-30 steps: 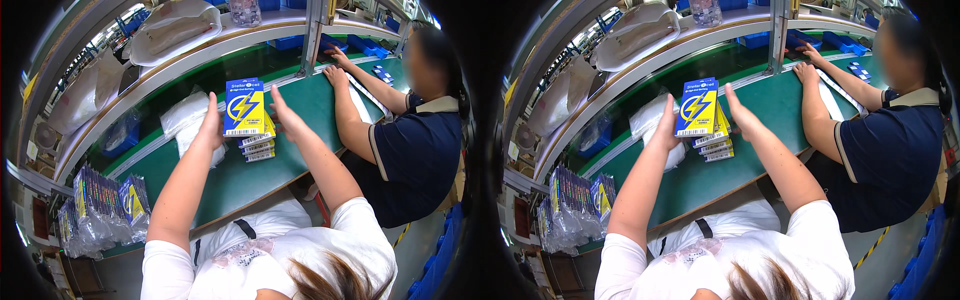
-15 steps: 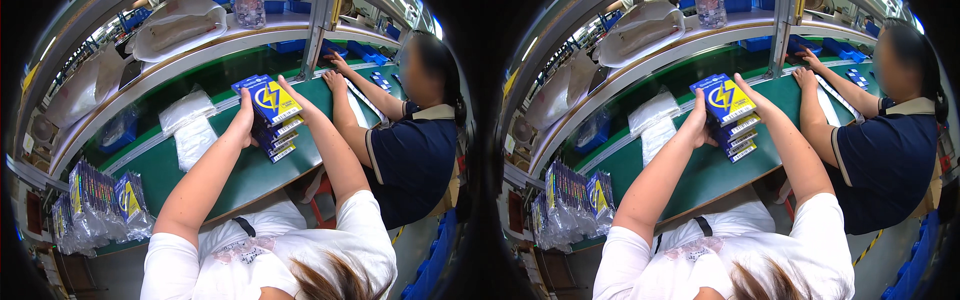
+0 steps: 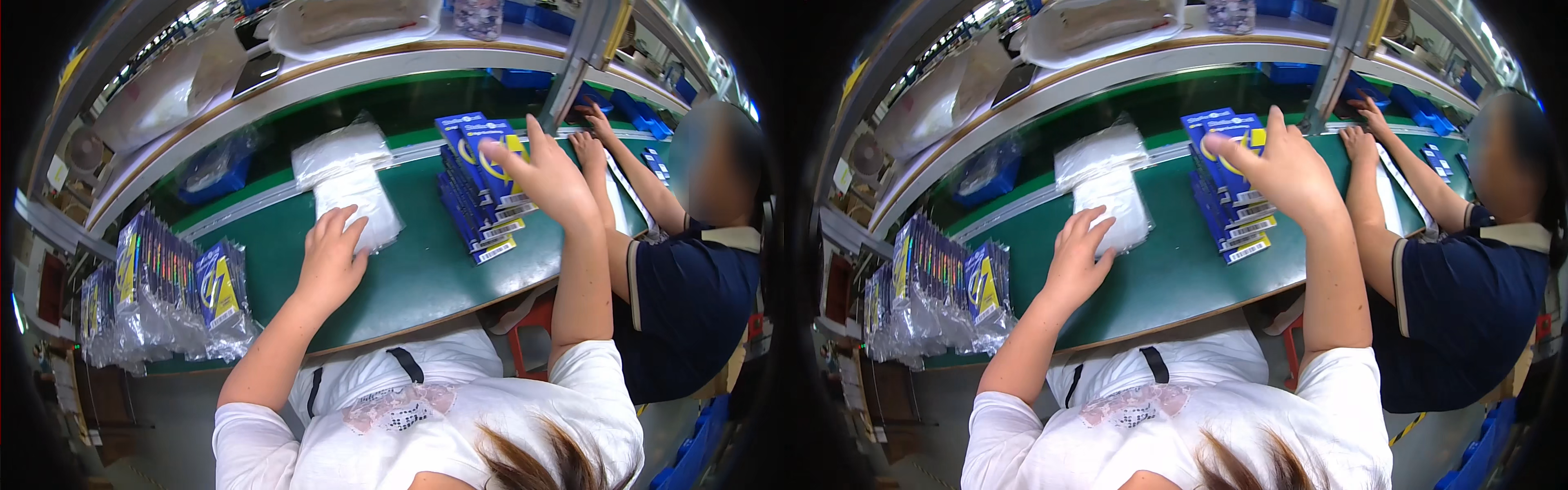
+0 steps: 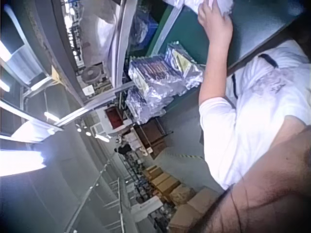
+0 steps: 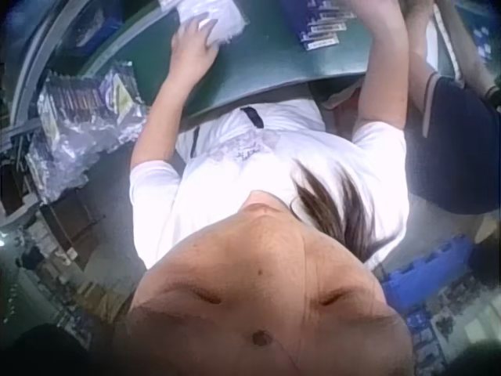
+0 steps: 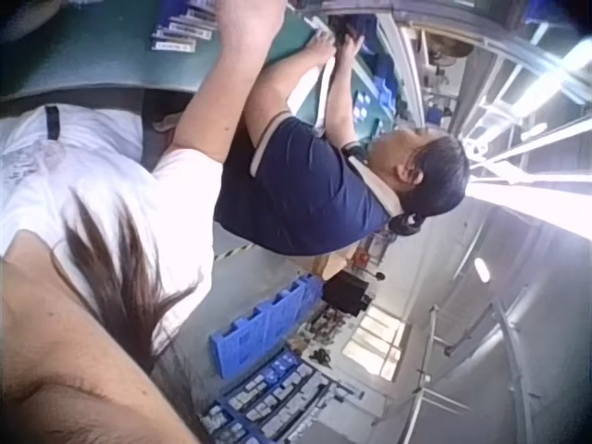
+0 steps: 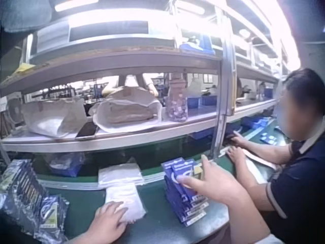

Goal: The person repeatedly picks up small blue and yellow boxes, places them into clear plastic bags, and stacks the packaged items on a green workbench. A coworker is visible across the table performing similar packaging tasks.

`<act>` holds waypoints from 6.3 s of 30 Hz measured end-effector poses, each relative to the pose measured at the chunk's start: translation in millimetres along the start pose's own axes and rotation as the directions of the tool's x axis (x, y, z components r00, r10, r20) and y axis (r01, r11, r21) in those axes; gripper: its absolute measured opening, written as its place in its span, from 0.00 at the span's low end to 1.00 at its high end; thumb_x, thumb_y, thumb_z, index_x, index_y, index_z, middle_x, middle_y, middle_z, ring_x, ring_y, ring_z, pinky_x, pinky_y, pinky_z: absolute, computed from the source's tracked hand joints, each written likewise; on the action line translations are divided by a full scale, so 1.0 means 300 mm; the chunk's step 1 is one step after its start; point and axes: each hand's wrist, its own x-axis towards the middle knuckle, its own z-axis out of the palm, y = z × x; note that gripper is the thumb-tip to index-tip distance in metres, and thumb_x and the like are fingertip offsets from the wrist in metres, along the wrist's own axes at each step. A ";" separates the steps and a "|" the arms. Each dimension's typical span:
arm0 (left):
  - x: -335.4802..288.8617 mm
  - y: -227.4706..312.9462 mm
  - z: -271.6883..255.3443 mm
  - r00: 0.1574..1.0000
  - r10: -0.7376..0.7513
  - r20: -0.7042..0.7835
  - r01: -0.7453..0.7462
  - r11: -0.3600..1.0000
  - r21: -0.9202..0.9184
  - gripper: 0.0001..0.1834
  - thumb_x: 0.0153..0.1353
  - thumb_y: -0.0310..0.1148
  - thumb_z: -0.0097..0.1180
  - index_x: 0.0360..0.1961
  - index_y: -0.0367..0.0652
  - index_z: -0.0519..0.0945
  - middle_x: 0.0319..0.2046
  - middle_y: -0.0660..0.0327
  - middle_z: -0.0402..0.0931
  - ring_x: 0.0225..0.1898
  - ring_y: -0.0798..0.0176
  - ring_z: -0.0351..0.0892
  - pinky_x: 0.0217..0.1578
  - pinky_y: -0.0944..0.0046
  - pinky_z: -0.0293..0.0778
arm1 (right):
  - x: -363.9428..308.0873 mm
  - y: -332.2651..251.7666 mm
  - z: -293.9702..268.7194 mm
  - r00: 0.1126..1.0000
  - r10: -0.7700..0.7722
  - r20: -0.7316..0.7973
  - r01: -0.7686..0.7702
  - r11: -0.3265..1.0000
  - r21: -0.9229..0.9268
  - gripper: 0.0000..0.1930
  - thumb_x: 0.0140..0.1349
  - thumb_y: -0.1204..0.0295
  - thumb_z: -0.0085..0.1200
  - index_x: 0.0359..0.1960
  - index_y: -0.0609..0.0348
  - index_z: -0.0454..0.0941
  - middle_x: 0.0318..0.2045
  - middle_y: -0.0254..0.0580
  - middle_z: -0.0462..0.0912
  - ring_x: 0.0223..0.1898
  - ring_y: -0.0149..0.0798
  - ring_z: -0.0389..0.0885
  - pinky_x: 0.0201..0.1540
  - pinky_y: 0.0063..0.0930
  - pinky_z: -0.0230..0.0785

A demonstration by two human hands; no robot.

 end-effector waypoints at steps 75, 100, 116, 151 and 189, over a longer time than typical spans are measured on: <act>-0.036 -0.185 0.044 0.920 -0.192 -0.341 0.018 0.891 -0.454 0.11 0.46 0.21 0.62 0.34 0.42 0.82 0.32 0.59 0.73 0.31 0.60 0.75 0.32 0.65 0.72 | -0.190 -0.204 0.512 0.486 -0.577 0.656 -0.842 -0.108 0.529 0.33 0.57 0.78 0.53 0.63 0.72 0.53 0.49 0.54 0.76 0.44 0.38 0.82 0.47 0.27 0.75; -0.089 0.028 0.056 0.839 -0.410 0.358 0.245 -0.304 -0.921 0.16 0.62 0.29 0.54 0.49 0.34 0.71 0.44 0.56 0.77 0.43 0.67 0.77 0.44 0.67 0.74 | -0.380 -0.217 0.484 0.865 -0.012 0.501 -0.492 0.173 0.853 0.10 0.59 0.69 0.59 0.31 0.66 0.78 0.26 0.38 0.81 0.25 0.22 0.76 0.28 0.16 0.68; -0.184 0.136 -0.118 0.786 -0.064 0.615 0.546 -0.395 -0.739 0.24 0.66 0.44 0.48 0.56 0.37 0.67 0.45 0.59 0.74 0.45 0.66 0.75 0.48 0.63 0.71 | -0.426 -0.225 0.275 0.811 -0.528 -0.251 0.492 0.384 0.782 0.10 0.52 0.86 0.42 0.33 0.65 0.76 0.25 0.47 0.80 0.27 0.38 0.76 0.31 0.29 0.68; -0.185 -0.047 -0.092 0.973 -0.118 -0.196 0.091 0.986 -0.142 0.13 0.52 0.25 0.57 0.42 0.42 0.79 0.47 0.58 0.73 0.53 0.53 0.69 0.52 0.53 0.62 | -0.070 -0.100 0.116 0.843 -0.262 -0.469 0.296 0.955 -0.002 0.35 0.46 0.57 0.67 0.53 0.65 0.70 0.49 0.56 0.73 0.52 0.50 0.71 0.54 0.40 0.61; -0.071 -0.169 0.008 0.912 -0.408 0.033 0.334 0.694 -0.638 0.05 0.52 0.26 0.61 0.32 0.40 0.83 0.28 0.59 0.74 0.28 0.67 0.76 0.30 0.69 0.72 | -0.227 -0.141 0.486 0.577 -0.423 0.699 -0.754 0.054 0.655 0.32 0.57 0.78 0.54 0.62 0.74 0.56 0.50 0.52 0.75 0.45 0.36 0.80 0.47 0.27 0.74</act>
